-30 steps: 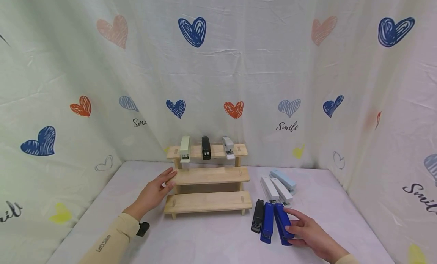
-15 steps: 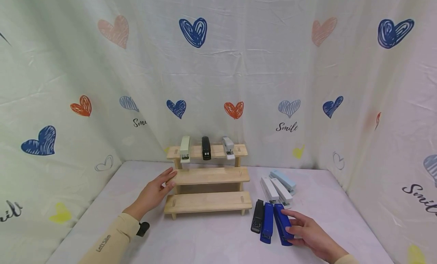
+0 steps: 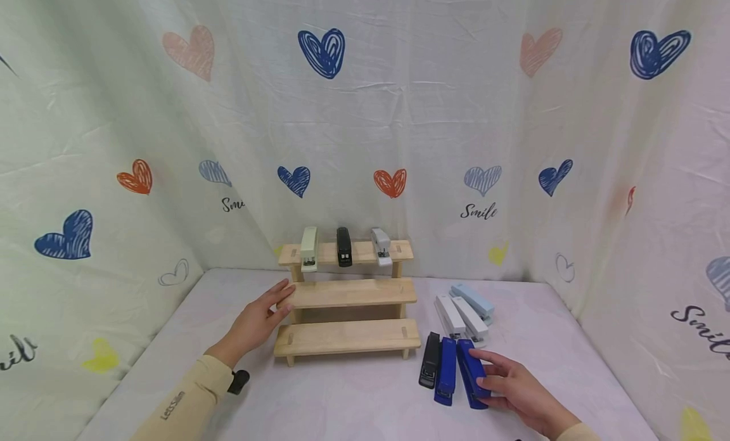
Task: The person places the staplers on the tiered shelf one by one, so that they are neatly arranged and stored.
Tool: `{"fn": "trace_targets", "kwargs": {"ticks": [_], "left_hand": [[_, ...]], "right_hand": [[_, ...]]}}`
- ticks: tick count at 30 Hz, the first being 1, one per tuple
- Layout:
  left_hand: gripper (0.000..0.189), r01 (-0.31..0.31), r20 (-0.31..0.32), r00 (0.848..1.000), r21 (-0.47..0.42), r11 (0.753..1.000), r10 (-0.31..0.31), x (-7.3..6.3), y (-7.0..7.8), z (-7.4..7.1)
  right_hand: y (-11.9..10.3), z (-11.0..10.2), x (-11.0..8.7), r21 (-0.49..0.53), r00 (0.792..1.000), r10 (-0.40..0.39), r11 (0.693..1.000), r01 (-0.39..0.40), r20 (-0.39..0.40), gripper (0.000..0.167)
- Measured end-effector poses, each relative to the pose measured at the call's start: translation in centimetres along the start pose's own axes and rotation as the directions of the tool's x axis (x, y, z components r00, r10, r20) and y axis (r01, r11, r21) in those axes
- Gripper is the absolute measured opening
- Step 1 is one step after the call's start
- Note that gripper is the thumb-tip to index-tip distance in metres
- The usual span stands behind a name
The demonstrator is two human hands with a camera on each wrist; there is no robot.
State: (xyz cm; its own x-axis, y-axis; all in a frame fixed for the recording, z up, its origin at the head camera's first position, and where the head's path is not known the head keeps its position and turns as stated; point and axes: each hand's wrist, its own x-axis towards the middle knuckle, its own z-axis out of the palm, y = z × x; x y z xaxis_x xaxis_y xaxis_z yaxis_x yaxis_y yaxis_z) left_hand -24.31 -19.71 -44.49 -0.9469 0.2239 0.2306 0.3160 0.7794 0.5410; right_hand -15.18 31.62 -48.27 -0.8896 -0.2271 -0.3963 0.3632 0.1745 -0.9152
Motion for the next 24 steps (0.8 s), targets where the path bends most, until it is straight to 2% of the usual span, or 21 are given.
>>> {"fn": "trace_targets", "kwargs": {"ticks": [4,14,24], "left_hand": [[0.05,-0.001,0.0,1.0,0.01,1.0,0.001,0.02,0.01,0.01],[0.051,-0.012,-0.001,1.0,0.021,1.0,0.012,0.21,-0.41,0.03],[0.051,-0.011,0.003,1.0,0.039,0.999,0.011,0.37,-0.44,0.07]], "right_hand": [[0.16,-0.24,-0.01,0.019,0.999,-0.014,1.0,0.014,0.032,0.059],[0.37,-0.42,-0.01,0.051,0.998,-0.03,0.998,0.027,0.051,0.058],[-0.12,-0.75,-0.73,-0.022,0.999,0.007,1.0,-0.008,-0.034,0.061]]}}
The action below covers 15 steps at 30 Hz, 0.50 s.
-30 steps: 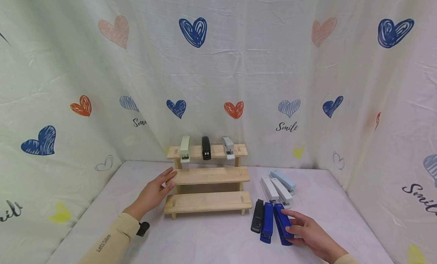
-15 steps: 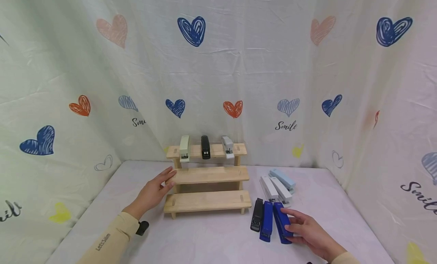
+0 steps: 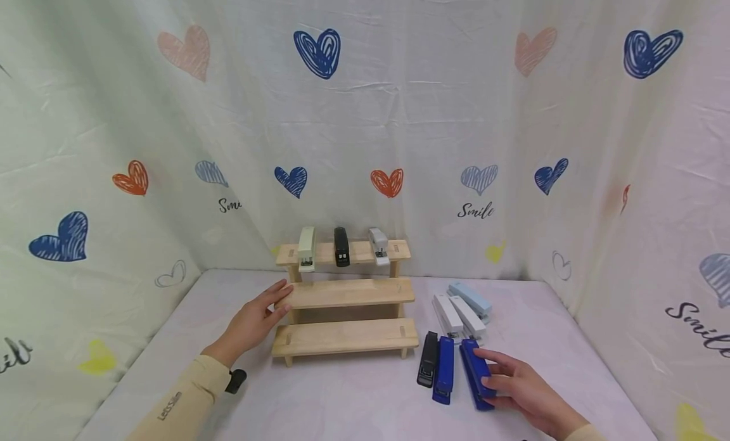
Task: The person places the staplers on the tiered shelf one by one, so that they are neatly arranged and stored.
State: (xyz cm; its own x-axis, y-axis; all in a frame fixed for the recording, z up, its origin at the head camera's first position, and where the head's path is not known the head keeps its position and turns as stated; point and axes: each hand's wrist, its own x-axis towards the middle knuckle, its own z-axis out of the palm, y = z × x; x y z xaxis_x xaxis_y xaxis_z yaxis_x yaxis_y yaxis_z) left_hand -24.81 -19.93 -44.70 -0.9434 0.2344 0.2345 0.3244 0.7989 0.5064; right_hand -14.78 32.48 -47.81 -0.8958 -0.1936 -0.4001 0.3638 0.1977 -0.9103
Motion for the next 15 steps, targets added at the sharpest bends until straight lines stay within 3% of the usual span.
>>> {"fn": "trace_targets", "kwargs": {"ticks": [7,15], "left_hand": [[0.051,-0.004,0.0,1.0,-0.006,1.0,0.004,0.0,-0.1,0.1],[0.051,-0.01,-0.009,1.0,-0.024,1.0,0.01,0.0,-0.2,0.2]], "right_hand": [[-0.8,-0.5,-1.1,-0.035,1.0,0.01,0.999,-0.011,-0.015,0.063],[-2.6,-0.6,-1.7,-0.09,0.998,-0.059,0.994,0.062,0.029,0.063]]}}
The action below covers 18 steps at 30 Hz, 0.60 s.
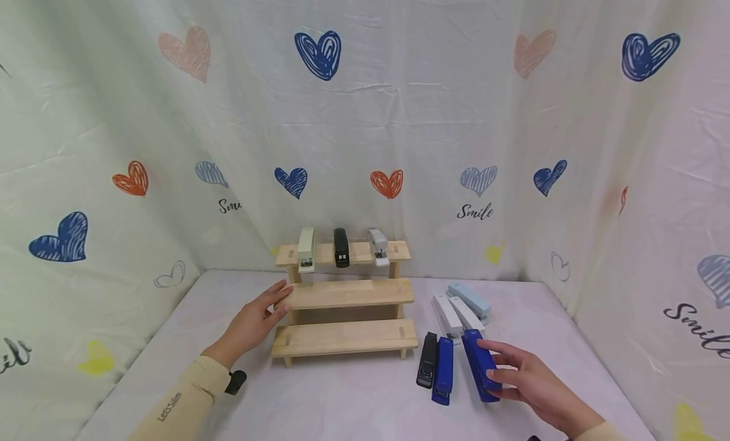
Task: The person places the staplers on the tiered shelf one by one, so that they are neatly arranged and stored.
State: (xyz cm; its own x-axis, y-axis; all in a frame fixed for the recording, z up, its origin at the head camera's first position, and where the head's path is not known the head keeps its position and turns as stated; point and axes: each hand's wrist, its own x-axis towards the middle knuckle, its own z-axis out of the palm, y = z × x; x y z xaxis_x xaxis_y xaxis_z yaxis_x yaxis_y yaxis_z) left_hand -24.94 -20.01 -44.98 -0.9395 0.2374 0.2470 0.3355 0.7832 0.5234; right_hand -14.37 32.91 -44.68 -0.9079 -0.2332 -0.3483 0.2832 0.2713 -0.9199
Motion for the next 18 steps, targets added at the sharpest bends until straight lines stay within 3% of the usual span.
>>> {"fn": "trace_targets", "kwargs": {"ticks": [9,18], "left_hand": [[0.051,0.008,0.001,1.0,-0.011,1.0,-0.008,0.0,-0.1,0.1],[0.052,0.01,0.006,1.0,-0.02,1.0,-0.01,-0.1,-0.1,0.0]], "right_hand": [[-2.3,0.4,0.4,-0.003,0.997,-0.068,0.998,0.068,0.049,0.061],[-5.6,2.5,1.9,0.007,0.994,-0.096,0.995,0.096,0.043,0.065]]}}
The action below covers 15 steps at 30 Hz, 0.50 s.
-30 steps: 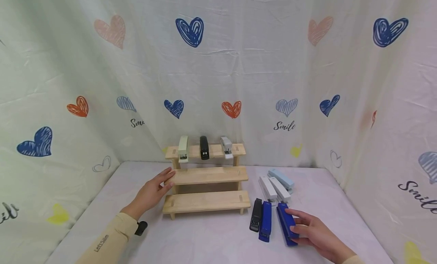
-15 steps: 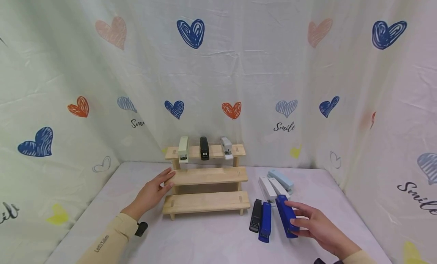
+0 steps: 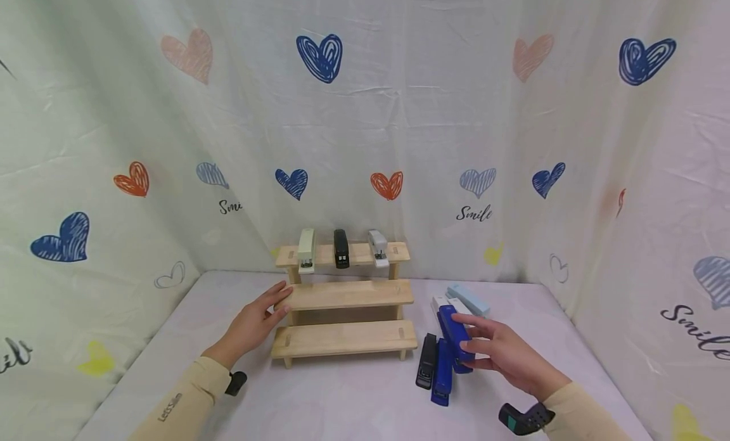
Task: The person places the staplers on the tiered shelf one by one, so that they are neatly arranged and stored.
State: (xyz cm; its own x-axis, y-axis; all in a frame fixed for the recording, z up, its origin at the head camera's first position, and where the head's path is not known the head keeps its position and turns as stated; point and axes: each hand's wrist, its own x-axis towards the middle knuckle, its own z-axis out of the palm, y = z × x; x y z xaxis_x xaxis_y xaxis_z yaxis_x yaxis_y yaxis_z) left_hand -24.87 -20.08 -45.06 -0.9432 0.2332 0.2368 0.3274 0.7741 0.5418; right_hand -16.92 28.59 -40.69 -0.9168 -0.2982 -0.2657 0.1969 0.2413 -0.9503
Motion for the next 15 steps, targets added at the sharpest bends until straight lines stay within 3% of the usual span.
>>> {"fn": "trace_targets", "kwargs": {"ticks": [15], "left_hand": [[0.052,0.005,-0.002,1.0,-0.001,1.0,-0.005,-0.1,0.1,0.0]], "right_hand": [[-4.6,5.5,5.5,0.063,0.995,-0.072,0.996,0.068,0.072,0.059]]}}
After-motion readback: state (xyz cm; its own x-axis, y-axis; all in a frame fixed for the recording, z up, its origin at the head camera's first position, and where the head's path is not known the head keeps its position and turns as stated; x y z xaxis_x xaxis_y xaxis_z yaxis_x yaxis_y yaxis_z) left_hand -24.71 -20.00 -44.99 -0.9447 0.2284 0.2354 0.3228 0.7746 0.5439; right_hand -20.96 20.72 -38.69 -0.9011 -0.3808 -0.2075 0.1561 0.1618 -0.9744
